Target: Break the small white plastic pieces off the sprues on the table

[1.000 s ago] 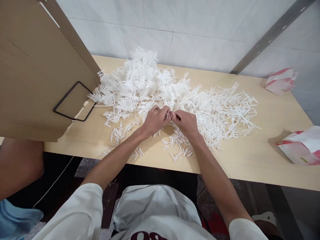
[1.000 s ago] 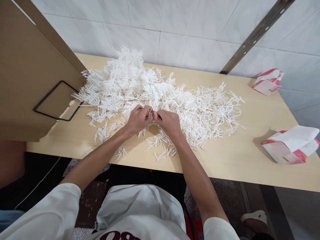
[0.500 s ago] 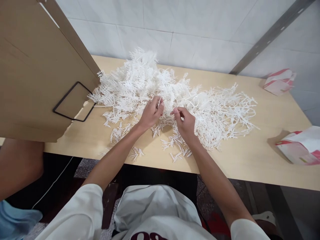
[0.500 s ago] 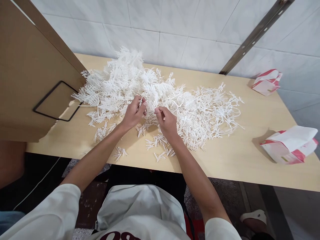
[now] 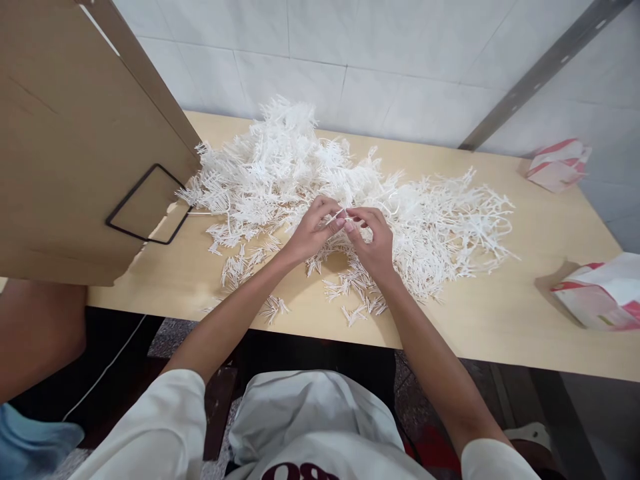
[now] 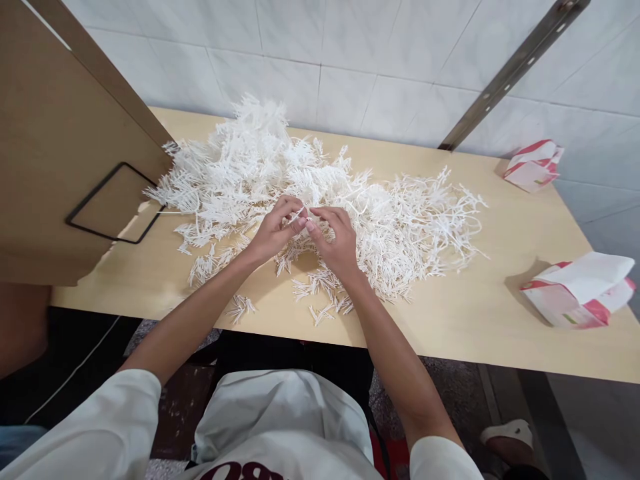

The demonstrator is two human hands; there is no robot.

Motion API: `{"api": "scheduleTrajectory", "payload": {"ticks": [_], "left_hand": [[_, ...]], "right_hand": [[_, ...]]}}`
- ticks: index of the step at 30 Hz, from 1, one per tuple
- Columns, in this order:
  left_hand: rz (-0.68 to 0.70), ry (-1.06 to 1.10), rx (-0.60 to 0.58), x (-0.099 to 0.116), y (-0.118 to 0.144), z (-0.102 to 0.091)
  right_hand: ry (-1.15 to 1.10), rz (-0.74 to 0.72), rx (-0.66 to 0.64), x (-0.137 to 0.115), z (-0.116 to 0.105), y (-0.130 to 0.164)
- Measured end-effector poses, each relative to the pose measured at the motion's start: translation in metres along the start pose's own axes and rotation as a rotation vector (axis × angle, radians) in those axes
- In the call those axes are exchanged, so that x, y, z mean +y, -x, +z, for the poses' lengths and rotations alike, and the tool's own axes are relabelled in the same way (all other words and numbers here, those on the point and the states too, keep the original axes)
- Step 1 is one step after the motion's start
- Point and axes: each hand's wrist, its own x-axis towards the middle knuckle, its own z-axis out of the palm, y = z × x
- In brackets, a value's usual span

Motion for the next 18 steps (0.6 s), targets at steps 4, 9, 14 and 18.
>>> {"api": "scheduleTrajectory", "payload": {"ticks": [4, 9, 14, 18], "left_hand": [[-0.113, 0.090, -0.022, -0.003, 0.001, 0.001], [-0.258, 0.335, 0.037, -0.007, 0.002, 0.004], [-0.310, 0.413, 0.018, -0.005, -0.001, 0.000], [-0.313, 0.349, 0.002, -0.003, -0.003, -0.005]], "right_hand": [[-0.024, 0.008, -0.071, 0.006, 0.001, 0.000], [0.119, -0.159, -0.105, 0.016, 0.001, 0.000], [0.166, -0.187, -0.139, 0.012, 0.004, 0.003], [0.172, -0.103, -0.188, 0.007, 0.002, 0.005]]}}
